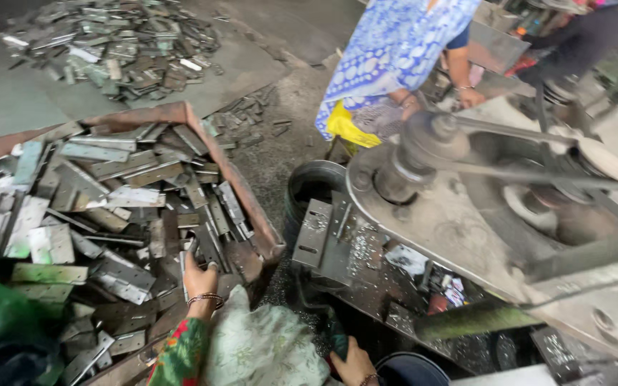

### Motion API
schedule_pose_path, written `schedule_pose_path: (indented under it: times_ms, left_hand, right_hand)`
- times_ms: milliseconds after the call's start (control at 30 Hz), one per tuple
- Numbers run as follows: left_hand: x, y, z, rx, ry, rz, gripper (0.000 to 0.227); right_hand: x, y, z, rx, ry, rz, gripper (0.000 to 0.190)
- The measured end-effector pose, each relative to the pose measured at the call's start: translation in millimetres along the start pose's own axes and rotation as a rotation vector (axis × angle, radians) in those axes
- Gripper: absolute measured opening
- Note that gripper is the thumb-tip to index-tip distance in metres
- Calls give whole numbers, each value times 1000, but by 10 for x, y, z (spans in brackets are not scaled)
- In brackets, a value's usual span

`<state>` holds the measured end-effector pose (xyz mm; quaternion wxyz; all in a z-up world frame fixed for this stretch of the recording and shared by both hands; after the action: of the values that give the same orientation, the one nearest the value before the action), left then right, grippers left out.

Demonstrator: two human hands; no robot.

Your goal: The person repeatedly picks rectangular metal pieces from a bin, places them into a press machine, and operates the press to process each piece. After pressing, the person removes the processed piece and returns it to the bin. The cycle continues throughout the clip.

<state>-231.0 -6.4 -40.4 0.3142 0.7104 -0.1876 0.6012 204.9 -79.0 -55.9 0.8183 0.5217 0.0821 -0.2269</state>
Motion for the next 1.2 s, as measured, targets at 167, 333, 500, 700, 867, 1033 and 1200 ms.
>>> schedule_pose_path:
  times_ms: [167,333,500,700,867,1033,1200]
  left_hand:
    - [623,-878,499,-478,-68,162,78]
    - [822,-1721,1124,-661,-52,35,74]
    - [1049,-1787,1300,-617,-578,-329,59]
    - [1154,-1555,1593,-966,-927,-868,59]
    - [1169,-1728,1440,-875,-1064,-927,54]
    - [1186,-1887,1260,-1027,-944,-1011,52]
    - [1266,-1835,1229,-1007,-958,-1015,58]
  right_hand:
    - [-116,135,219,-52,-39,-55,68]
    - [-303,350,385,-120,-58,-69,69]
    - [-328,393,401,-120,-52,-69,67]
    - [-368,386,426,-103,-75,-12,74]
    - [-399,494,423,-90,-42,26,68]
    - [-227,267,281,-80,-57,24,72]
    - [125,-396,162,-70,-159,1,92]
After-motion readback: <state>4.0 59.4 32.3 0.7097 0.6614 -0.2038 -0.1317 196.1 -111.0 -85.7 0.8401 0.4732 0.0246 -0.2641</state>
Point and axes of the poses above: each hand's wrist, its own z-axis away from the middle knuckle, its own y-axis out of the back of the hand, x = y × z, the point moved 3 cm from there along -z, towards the middle knuckle, and after that the axes turned 6 degrees about -y, right-handed, at the moved point
